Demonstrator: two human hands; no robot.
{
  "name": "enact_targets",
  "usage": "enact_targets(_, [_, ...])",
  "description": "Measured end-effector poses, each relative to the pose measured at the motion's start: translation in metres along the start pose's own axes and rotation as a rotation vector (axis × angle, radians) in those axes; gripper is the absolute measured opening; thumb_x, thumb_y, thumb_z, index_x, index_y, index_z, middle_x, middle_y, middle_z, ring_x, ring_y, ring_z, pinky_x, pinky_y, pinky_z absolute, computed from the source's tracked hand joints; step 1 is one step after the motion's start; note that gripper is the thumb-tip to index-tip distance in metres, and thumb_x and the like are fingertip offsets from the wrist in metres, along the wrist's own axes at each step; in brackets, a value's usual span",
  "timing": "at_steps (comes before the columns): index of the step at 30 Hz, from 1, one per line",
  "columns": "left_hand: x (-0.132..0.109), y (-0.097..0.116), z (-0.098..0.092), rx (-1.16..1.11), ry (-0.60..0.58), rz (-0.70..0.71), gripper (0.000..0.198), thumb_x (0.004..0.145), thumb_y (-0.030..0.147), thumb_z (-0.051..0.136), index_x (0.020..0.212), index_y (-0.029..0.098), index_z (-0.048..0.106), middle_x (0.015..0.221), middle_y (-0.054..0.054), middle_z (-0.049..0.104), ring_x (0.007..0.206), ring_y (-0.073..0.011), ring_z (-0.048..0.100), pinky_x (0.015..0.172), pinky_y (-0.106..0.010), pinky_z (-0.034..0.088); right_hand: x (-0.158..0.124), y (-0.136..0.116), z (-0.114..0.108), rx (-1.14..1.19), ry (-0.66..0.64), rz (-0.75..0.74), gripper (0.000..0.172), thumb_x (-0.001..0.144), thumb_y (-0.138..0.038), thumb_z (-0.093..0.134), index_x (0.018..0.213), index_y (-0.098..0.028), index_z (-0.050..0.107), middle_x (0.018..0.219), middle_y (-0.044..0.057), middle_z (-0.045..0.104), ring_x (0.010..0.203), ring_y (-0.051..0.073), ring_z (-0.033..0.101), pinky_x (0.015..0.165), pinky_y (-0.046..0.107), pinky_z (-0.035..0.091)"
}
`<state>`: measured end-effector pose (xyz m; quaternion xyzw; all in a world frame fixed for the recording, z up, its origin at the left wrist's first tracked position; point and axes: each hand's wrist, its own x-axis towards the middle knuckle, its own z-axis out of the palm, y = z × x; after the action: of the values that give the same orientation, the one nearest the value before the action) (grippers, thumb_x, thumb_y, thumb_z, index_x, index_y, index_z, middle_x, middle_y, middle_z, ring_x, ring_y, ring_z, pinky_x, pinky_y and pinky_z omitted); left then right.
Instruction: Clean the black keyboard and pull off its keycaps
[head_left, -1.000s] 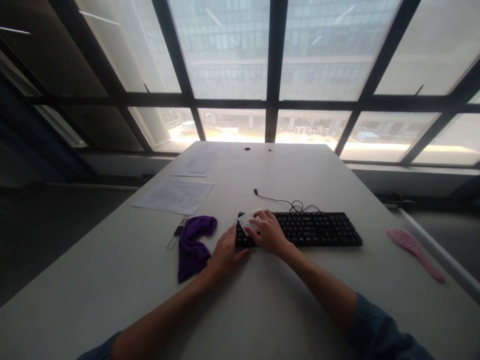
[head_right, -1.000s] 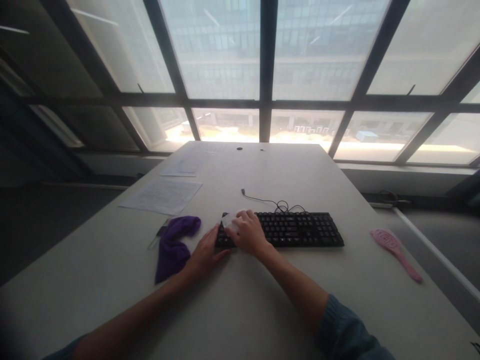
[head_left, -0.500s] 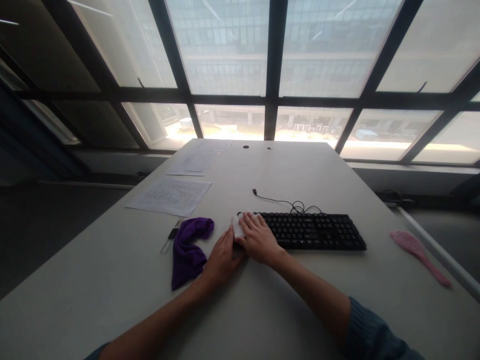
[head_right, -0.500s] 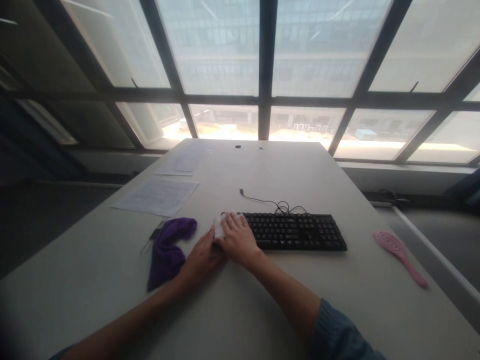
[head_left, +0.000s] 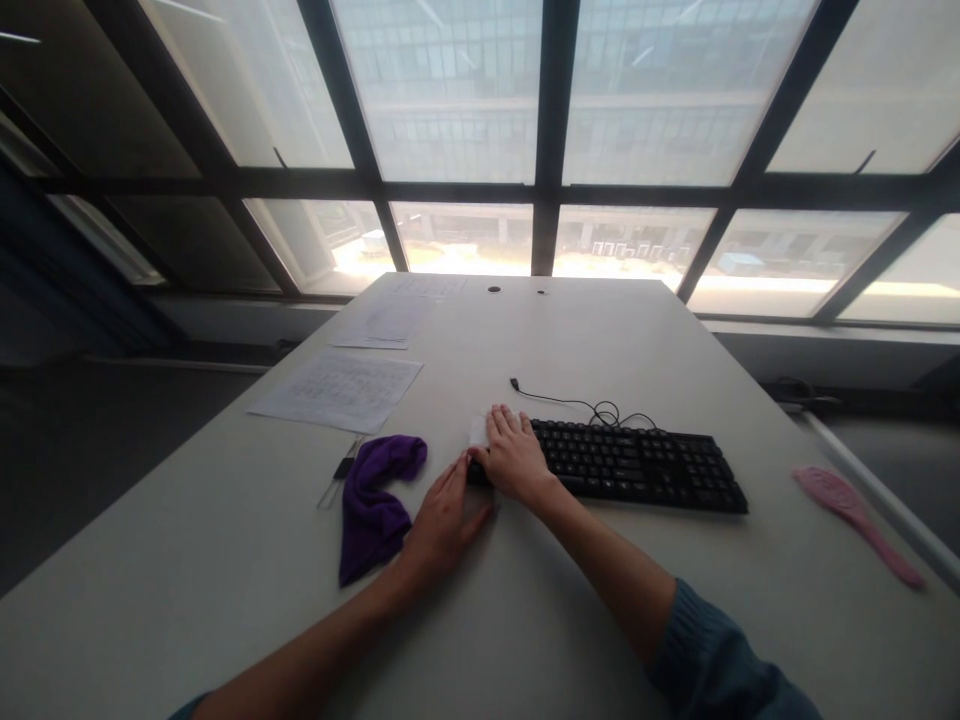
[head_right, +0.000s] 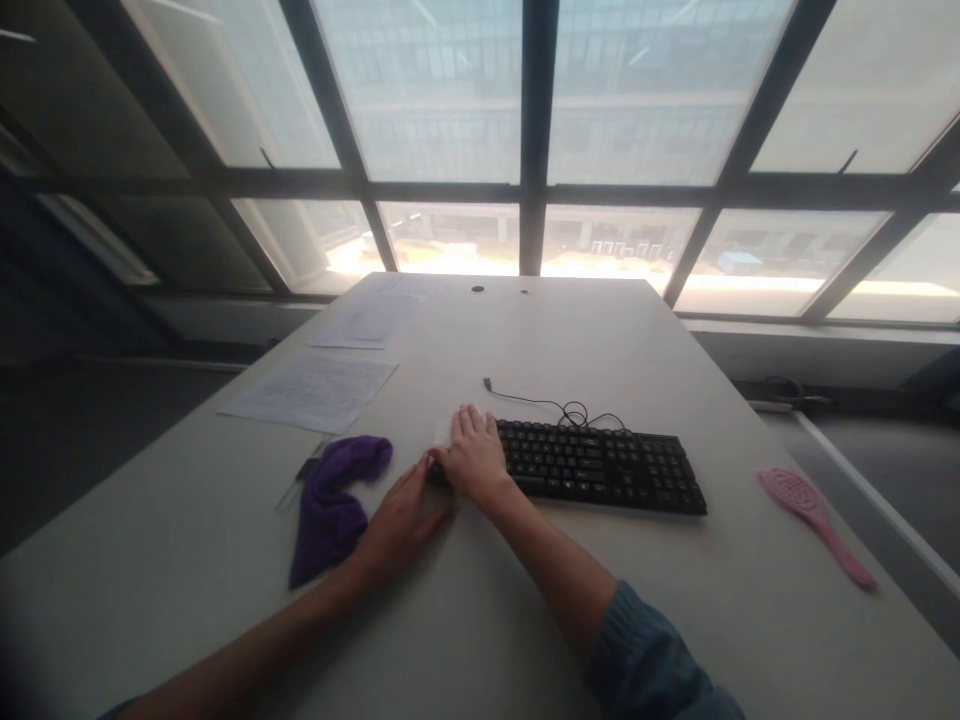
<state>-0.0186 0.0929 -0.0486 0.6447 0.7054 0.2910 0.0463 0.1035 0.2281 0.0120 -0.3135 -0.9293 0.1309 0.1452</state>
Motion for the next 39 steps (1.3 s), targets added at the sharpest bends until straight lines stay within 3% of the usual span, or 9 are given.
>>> enact_targets(3, [-0.001, -0.002, 0.003, -0.001, 0.017, 0.022, 0.075, 0.089, 0.040, 0.062, 0.155, 0.020, 0.033, 0.153, -0.017, 0.046, 0.143, -0.0337, 0.042, 0.119, -0.051, 0.038, -0.017, -0.004, -0.002, 0.015, -0.043, -0.135, 0.072, 0.104, -0.055, 0.029, 0.151, -0.003, 0.041, 0.161, 0.020, 0.031, 0.153, 0.031, 0.022, 0.124, 0.051, 0.014])
enact_targets(7, [-0.002, -0.007, 0.007, 0.034, 0.024, 0.076, 0.076, 0.095, 0.049, 0.052, 0.156, 0.010, 0.028, 0.154, -0.023, 0.041, 0.143, -0.0375, 0.040, 0.117, -0.053, 0.038, -0.047, -0.008, -0.006, 0.008, -0.073, -0.246, 0.073, 0.103, -0.058, 0.030, 0.154, -0.007, 0.037, 0.162, 0.017, 0.028, 0.154, 0.028, 0.020, 0.125, 0.048, 0.012])
enact_targets(11, [-0.003, -0.007, 0.008, 0.148, 0.018, 0.101, 0.083, 0.097, 0.058, 0.045, 0.157, 0.006, 0.020, 0.155, -0.026, 0.038, 0.142, -0.0386, 0.042, 0.113, -0.054, 0.041, -0.062, 0.004, -0.012, -0.041, -0.052, -0.176, 0.075, 0.102, -0.059, 0.030, 0.154, -0.005, 0.036, 0.162, 0.017, 0.027, 0.154, 0.028, 0.018, 0.126, 0.048, 0.010])
enact_targets(17, [-0.003, -0.002, 0.003, 0.229, 0.002, 0.098, 0.077, 0.098, 0.044, 0.047, 0.159, 0.010, 0.016, 0.157, -0.021, 0.038, 0.143, -0.0331, 0.041, 0.116, -0.048, 0.040, -0.058, 0.016, -0.013, -0.095, 0.005, 0.059, 0.082, 0.101, -0.063, 0.031, 0.154, 0.000, 0.035, 0.162, 0.022, 0.026, 0.154, 0.031, 0.017, 0.125, 0.050, 0.011])
enact_targets(23, [-0.001, -0.007, 0.006, 0.229, 0.030, 0.166, 0.082, 0.097, 0.059, 0.046, 0.157, 0.011, 0.020, 0.152, -0.023, 0.045, 0.139, -0.0353, 0.046, 0.113, -0.050, 0.042, -0.068, 0.004, -0.009, -0.055, -0.017, -0.162, 0.077, 0.098, -0.064, 0.041, 0.157, -0.015, 0.034, 0.165, 0.018, 0.020, 0.154, 0.031, 0.015, 0.124, 0.050, 0.015])
enact_targets(26, [-0.001, -0.006, 0.006, 0.231, 0.040, 0.161, 0.084, 0.096, 0.060, 0.048, 0.157, 0.012, 0.019, 0.151, -0.023, 0.045, 0.139, -0.0348, 0.046, 0.113, -0.051, 0.041, -0.073, 0.008, -0.011, -0.066, -0.020, -0.195, 0.075, 0.100, -0.061, 0.036, 0.156, -0.011, 0.034, 0.164, 0.017, 0.023, 0.154, 0.029, 0.016, 0.125, 0.048, 0.013])
enact_targets(32, [-0.001, 0.002, 0.002, 0.217, -0.031, 0.111, 0.065, 0.098, 0.040, 0.049, 0.154, 0.014, 0.029, 0.146, -0.017, 0.051, 0.142, -0.0312, 0.041, 0.117, -0.048, 0.037, -0.082, 0.039, -0.017, -0.131, 0.039, 0.036, 0.077, 0.102, -0.060, 0.031, 0.154, -0.004, 0.036, 0.163, 0.018, 0.027, 0.154, 0.029, 0.018, 0.126, 0.047, 0.010])
enact_targets(36, [-0.001, 0.003, 0.000, 0.207, -0.043, 0.084, 0.064, 0.097, 0.039, 0.049, 0.152, 0.012, 0.034, 0.146, -0.017, 0.050, 0.142, -0.0320, 0.041, 0.117, -0.048, 0.037, -0.084, 0.053, -0.021, -0.171, 0.077, 0.254, 0.081, 0.102, -0.060, 0.029, 0.152, 0.003, 0.036, 0.161, 0.023, 0.027, 0.153, 0.033, 0.020, 0.125, 0.049, 0.011])
enact_targets(39, [-0.001, 0.004, -0.001, 0.196, -0.035, 0.081, 0.062, 0.096, 0.040, 0.050, 0.151, 0.013, 0.036, 0.145, -0.016, 0.051, 0.141, -0.0319, 0.042, 0.117, -0.048, 0.037, -0.084, 0.049, -0.020, -0.169, 0.085, 0.297, 0.083, 0.101, -0.061, 0.031, 0.152, 0.004, 0.035, 0.161, 0.025, 0.026, 0.153, 0.034, 0.019, 0.124, 0.049, 0.014])
